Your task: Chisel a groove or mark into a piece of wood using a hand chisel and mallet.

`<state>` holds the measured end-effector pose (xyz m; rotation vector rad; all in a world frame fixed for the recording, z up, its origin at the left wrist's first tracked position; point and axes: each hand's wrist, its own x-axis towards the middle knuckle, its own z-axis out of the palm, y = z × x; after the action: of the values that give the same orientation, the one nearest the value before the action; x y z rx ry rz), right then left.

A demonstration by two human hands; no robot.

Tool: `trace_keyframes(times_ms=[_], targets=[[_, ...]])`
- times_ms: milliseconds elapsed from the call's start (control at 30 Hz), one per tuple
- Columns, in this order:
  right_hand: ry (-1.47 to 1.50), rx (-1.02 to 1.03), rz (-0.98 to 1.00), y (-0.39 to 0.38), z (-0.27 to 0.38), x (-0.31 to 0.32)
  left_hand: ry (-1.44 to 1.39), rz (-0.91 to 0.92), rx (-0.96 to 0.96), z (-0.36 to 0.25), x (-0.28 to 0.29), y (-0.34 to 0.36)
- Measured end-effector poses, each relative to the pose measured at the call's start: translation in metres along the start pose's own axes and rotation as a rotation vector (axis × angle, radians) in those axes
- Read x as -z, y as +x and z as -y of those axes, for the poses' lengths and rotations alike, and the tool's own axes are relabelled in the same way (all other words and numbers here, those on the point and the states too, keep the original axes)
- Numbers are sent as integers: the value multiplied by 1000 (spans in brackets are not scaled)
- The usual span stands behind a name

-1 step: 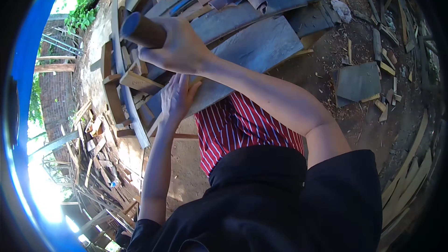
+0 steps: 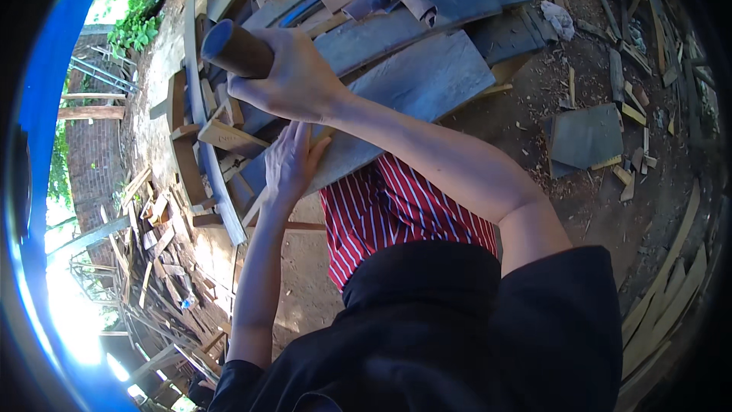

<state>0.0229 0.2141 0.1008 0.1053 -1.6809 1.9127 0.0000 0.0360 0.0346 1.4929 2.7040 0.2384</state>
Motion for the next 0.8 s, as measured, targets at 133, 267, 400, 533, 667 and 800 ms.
trace_keyframes(times_ms=[133, 267, 400, 533, 667, 800], targets=[[26, -6, -66, 3, 20, -5, -11, -30, 1, 2, 0, -4], [-38, -13, -92, 1, 5, -2, -5, -22, -25, 3, 2, 3], [1, -83, -103, 8, -1, 4, 2, 51, -38, 9, 2, 0], [152, -55, -79, 20, 25, 10, 9, 105, -30, 9, 5, 1], [75, -39, -69, 15, 25, 7, -2, 107, -41, 9, 4, 1], [134, -52, -14, 6, 24, -4, -23, 57, -45, 12, 2, -1]])
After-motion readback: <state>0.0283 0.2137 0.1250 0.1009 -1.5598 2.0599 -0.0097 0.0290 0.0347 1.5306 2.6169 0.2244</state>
